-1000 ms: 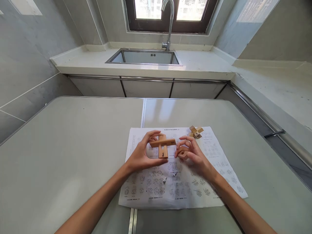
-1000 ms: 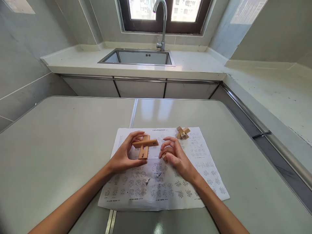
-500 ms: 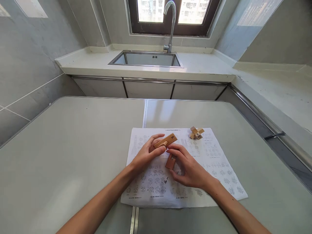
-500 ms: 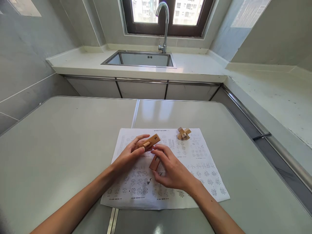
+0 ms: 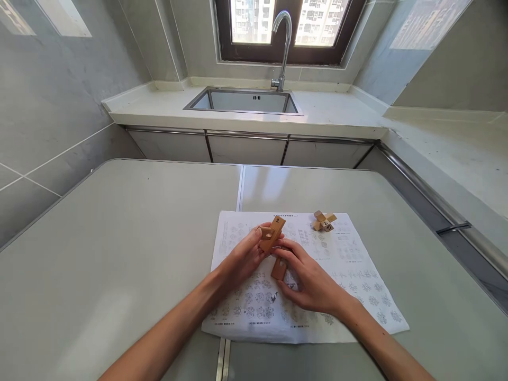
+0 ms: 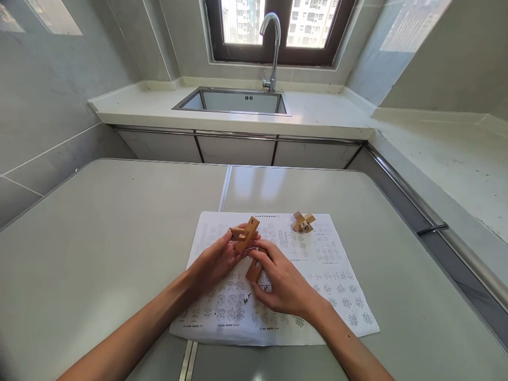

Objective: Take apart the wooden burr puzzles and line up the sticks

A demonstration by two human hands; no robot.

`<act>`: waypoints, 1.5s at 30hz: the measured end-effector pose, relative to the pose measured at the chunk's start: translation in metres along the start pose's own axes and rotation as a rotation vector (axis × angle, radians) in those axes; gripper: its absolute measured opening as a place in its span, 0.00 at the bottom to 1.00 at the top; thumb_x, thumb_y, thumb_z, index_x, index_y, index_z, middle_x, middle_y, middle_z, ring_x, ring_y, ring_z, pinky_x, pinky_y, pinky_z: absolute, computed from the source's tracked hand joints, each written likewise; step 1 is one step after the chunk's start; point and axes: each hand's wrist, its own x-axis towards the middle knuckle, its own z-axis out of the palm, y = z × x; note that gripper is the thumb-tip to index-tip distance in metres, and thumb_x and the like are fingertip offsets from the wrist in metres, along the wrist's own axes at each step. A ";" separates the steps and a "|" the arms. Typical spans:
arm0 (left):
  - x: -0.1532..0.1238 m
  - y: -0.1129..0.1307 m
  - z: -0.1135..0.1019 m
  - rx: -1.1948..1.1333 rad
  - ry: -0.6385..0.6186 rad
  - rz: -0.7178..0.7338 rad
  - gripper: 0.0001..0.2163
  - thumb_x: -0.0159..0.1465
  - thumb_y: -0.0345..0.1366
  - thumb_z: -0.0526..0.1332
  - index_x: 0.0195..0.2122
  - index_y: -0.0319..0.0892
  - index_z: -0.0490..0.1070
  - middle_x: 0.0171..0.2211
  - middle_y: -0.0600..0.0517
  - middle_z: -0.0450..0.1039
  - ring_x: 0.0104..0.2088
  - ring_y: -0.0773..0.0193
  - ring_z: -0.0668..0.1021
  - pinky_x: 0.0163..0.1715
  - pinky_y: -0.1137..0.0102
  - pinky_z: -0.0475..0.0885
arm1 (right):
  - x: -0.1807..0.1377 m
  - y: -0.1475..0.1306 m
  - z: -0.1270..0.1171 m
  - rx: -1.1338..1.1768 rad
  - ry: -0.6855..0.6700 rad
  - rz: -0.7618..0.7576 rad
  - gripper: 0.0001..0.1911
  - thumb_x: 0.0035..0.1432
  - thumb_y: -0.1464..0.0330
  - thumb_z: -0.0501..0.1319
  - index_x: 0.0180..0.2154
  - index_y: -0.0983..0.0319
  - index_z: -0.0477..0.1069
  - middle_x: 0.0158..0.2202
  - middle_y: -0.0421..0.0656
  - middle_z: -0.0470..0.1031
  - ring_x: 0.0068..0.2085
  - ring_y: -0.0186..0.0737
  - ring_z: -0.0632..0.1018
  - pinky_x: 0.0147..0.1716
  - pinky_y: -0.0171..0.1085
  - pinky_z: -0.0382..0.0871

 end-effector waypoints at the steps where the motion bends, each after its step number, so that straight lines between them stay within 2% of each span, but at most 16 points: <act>1: 0.000 -0.001 0.000 0.004 0.000 -0.001 0.24 0.74 0.54 0.57 0.66 0.48 0.67 0.67 0.46 0.70 0.72 0.50 0.67 0.74 0.51 0.57 | 0.000 0.000 0.000 -0.002 0.000 -0.001 0.37 0.61 0.75 0.64 0.68 0.53 0.58 0.69 0.53 0.60 0.71 0.57 0.64 0.67 0.59 0.67; 5: 0.002 -0.004 0.001 0.018 0.005 0.016 0.25 0.74 0.55 0.57 0.66 0.47 0.66 0.67 0.44 0.70 0.71 0.50 0.68 0.74 0.51 0.58 | -0.001 0.004 0.001 -0.017 0.070 -0.005 0.35 0.62 0.72 0.66 0.67 0.52 0.59 0.66 0.52 0.64 0.68 0.58 0.67 0.65 0.60 0.69; 8: 0.003 -0.008 0.002 0.021 0.013 0.049 0.27 0.72 0.57 0.60 0.65 0.46 0.66 0.66 0.42 0.70 0.69 0.48 0.70 0.72 0.49 0.59 | -0.002 0.007 0.003 -0.008 0.252 0.036 0.32 0.65 0.67 0.67 0.66 0.51 0.58 0.62 0.52 0.66 0.63 0.59 0.71 0.61 0.63 0.72; 10: 0.001 -0.011 0.005 0.028 0.005 0.043 0.30 0.70 0.58 0.63 0.67 0.48 0.63 0.65 0.41 0.71 0.67 0.47 0.72 0.71 0.48 0.61 | -0.003 0.008 0.005 -0.019 0.376 0.038 0.33 0.66 0.65 0.68 0.66 0.49 0.57 0.62 0.52 0.64 0.63 0.60 0.71 0.61 0.65 0.71; 12: -0.002 -0.014 0.009 0.057 -0.018 0.005 0.33 0.69 0.58 0.63 0.69 0.50 0.58 0.65 0.41 0.70 0.67 0.47 0.72 0.70 0.46 0.60 | -0.003 0.006 0.006 -0.049 0.439 0.022 0.34 0.65 0.65 0.68 0.67 0.47 0.57 0.64 0.52 0.60 0.65 0.62 0.68 0.62 0.68 0.69; 15: -0.010 -0.014 0.021 0.117 -0.053 -0.045 0.34 0.71 0.56 0.63 0.72 0.53 0.51 0.69 0.41 0.65 0.71 0.48 0.66 0.71 0.46 0.57 | -0.002 0.002 0.007 -0.052 0.423 0.020 0.34 0.66 0.66 0.68 0.68 0.45 0.58 0.68 0.51 0.57 0.67 0.62 0.66 0.62 0.67 0.69; 18: -0.015 -0.013 0.032 0.180 -0.083 -0.031 0.34 0.70 0.52 0.66 0.71 0.54 0.52 0.71 0.41 0.61 0.72 0.48 0.64 0.70 0.47 0.60 | 0.000 0.000 0.008 0.004 0.390 -0.009 0.32 0.68 0.71 0.64 0.67 0.45 0.59 0.66 0.50 0.63 0.67 0.59 0.69 0.60 0.64 0.72; 22: -0.014 -0.015 0.035 0.238 -0.035 0.052 0.33 0.62 0.50 0.74 0.62 0.52 0.61 0.63 0.42 0.70 0.63 0.46 0.74 0.61 0.48 0.69 | 0.003 -0.001 0.011 0.027 0.429 -0.026 0.32 0.65 0.74 0.64 0.65 0.45 0.60 0.63 0.47 0.72 0.65 0.57 0.72 0.60 0.64 0.72; 26: -0.010 -0.023 0.030 0.220 -0.007 0.098 0.34 0.58 0.49 0.77 0.59 0.53 0.61 0.59 0.44 0.72 0.55 0.49 0.78 0.54 0.53 0.73 | 0.004 -0.003 0.013 0.029 0.448 0.003 0.32 0.64 0.75 0.64 0.64 0.47 0.62 0.62 0.47 0.75 0.63 0.56 0.74 0.58 0.61 0.74; 32: -0.006 -0.029 0.023 0.210 -0.013 0.141 0.36 0.55 0.46 0.79 0.58 0.53 0.60 0.61 0.44 0.71 0.58 0.49 0.77 0.57 0.52 0.72 | 0.004 -0.003 0.012 0.040 0.453 0.025 0.31 0.62 0.75 0.64 0.62 0.48 0.64 0.62 0.47 0.76 0.60 0.55 0.78 0.53 0.57 0.79; 36: -0.005 -0.029 0.024 0.218 -0.019 0.155 0.38 0.55 0.46 0.80 0.59 0.53 0.58 0.61 0.43 0.71 0.60 0.47 0.76 0.58 0.51 0.71 | 0.004 -0.003 0.010 0.059 0.464 0.035 0.28 0.63 0.74 0.63 0.61 0.49 0.66 0.61 0.46 0.77 0.59 0.54 0.80 0.55 0.55 0.78; 40: -0.005 -0.026 0.029 0.265 0.004 0.201 0.38 0.53 0.46 0.81 0.58 0.53 0.59 0.58 0.45 0.73 0.60 0.48 0.75 0.62 0.50 0.68 | 0.006 -0.005 0.007 0.130 0.476 0.125 0.25 0.64 0.72 0.64 0.60 0.51 0.68 0.57 0.45 0.80 0.55 0.51 0.82 0.53 0.51 0.79; 45: -0.006 -0.013 0.039 0.294 0.044 0.206 0.33 0.59 0.50 0.76 0.60 0.53 0.61 0.58 0.45 0.74 0.63 0.45 0.75 0.65 0.48 0.66 | 0.014 -0.008 0.002 0.180 0.456 0.180 0.23 0.65 0.72 0.62 0.60 0.53 0.69 0.52 0.43 0.82 0.47 0.46 0.85 0.48 0.46 0.81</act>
